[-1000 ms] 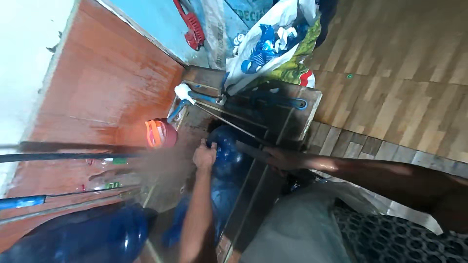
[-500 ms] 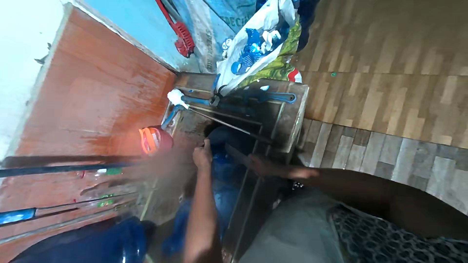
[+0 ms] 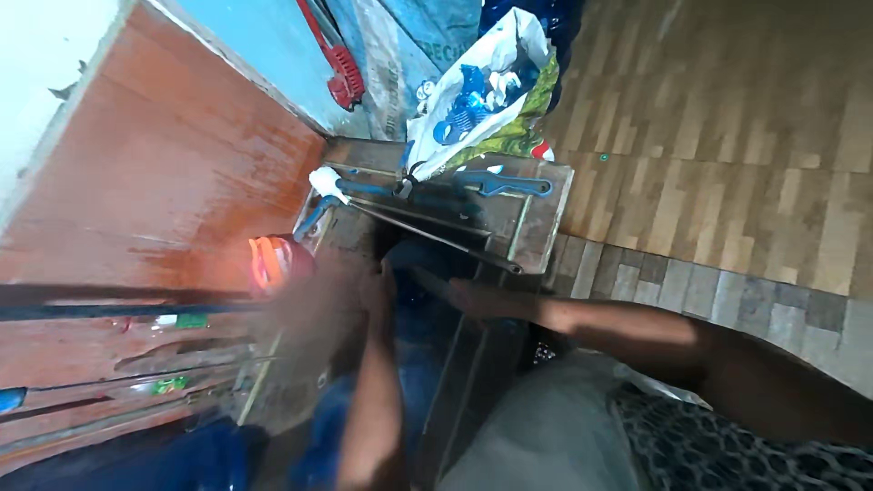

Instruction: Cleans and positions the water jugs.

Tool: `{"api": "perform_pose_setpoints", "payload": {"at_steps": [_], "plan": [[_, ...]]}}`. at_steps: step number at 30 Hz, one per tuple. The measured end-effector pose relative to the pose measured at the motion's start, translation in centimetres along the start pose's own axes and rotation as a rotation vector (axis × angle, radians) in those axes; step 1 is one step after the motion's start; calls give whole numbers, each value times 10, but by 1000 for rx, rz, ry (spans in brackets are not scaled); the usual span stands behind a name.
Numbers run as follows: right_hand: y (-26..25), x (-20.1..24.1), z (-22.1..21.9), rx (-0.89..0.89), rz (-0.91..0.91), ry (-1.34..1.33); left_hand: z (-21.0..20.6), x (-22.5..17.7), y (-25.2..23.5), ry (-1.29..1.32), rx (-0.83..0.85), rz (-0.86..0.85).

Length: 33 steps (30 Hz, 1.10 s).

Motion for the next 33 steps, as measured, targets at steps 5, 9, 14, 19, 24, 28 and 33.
{"api": "perform_pose_setpoints", "payload": {"at_steps": [5,9,14,19,24,28,33], "plan": [[-4,8,5,3,-15,190,-1,0,-4,19,-3,-48],[-8,14,8,-12,-22,363,1,-2,-4,12,26,-45],[-24,12,8,-23,-24,410,3,-2,-4,-11,14,-78],[-24,-2,0,-52,-27,323,4,-1,-8,3,34,-135],[-17,-19,0,-21,-39,126,-4,15,-17,202,5,-228],[-7,-23,3,-20,2,4,-3,14,-14,256,-20,-200],[1,-15,11,40,49,-6,-7,16,-14,299,-50,-192]]}}
Point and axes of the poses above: each hand's wrist, its own y-axis away from the middle knuckle, its own z-axis out of the back of the hand, x = y × z, the point moved 5 cm from there along -y, towards the middle knuckle, and after that the axes turned 7 degrees about z, right-handed, at the moved point
